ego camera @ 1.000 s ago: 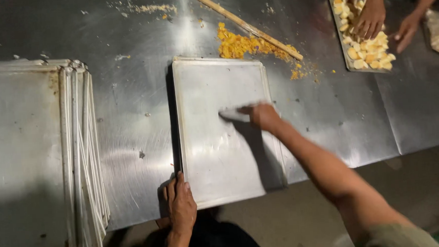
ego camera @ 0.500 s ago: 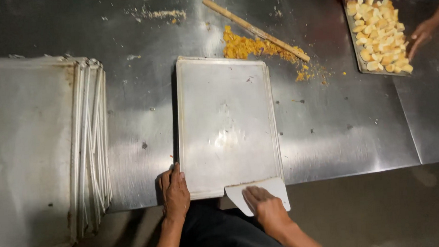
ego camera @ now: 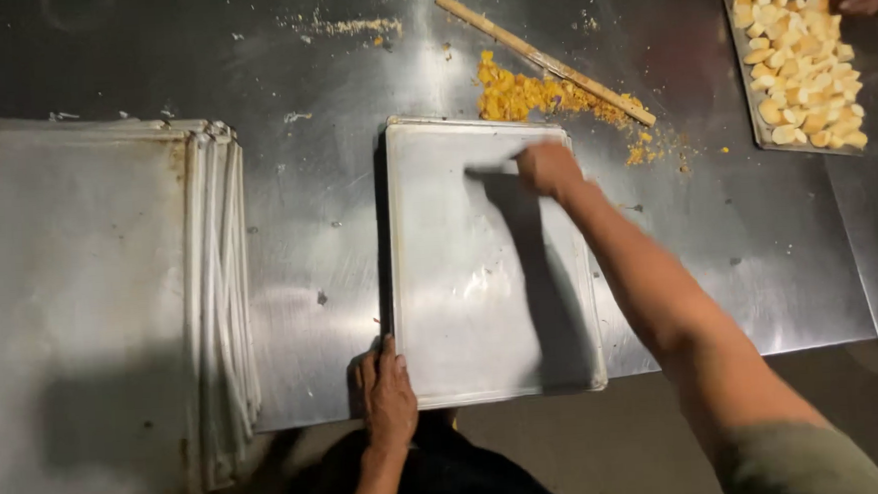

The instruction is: The recorder is scraping food residue off of metal baking trays using a plastic scraper.

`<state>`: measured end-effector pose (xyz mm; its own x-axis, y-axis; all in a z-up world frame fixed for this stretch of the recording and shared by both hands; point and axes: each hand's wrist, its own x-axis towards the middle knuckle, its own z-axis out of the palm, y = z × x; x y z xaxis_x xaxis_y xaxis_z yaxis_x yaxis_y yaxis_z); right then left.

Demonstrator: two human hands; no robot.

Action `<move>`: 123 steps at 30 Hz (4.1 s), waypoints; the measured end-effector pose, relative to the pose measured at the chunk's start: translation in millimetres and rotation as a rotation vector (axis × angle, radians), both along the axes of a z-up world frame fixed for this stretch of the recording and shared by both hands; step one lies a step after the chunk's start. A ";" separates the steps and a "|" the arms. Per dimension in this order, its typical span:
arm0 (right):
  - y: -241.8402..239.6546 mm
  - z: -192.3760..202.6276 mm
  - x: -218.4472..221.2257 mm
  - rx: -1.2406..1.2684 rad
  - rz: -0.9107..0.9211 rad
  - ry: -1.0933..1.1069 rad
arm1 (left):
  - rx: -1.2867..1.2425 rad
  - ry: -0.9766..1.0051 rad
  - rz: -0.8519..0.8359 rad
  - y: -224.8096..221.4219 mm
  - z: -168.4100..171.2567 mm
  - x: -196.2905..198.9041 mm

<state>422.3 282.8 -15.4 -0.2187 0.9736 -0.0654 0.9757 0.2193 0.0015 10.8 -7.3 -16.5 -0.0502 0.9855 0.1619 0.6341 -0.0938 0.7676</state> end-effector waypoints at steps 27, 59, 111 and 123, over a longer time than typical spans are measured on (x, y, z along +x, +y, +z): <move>-171.8 86.6 -116.2 -0.307 -0.146 0.029 | 0.041 -0.082 -0.013 3.4 -2.2 -10.7; -14.5 108.1 101.2 0.352 -0.282 0.410 | -0.384 -0.757 0.008 16.1 99.5 27.3; -336.6 111.2 -161.4 -0.195 -0.148 0.090 | 0.162 0.420 0.924 24.5 103.7 -476.5; -389.6 95.5 -176.1 -0.051 -0.035 0.148 | -0.112 0.080 -0.004 5.3 2.6 0.1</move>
<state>246.2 -106.8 80.1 -0.1957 0.9770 -0.0847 0.9714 0.1812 -0.1536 10.9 -2.0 -13.8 -0.0379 0.9978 0.0539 0.6934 -0.0126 0.7204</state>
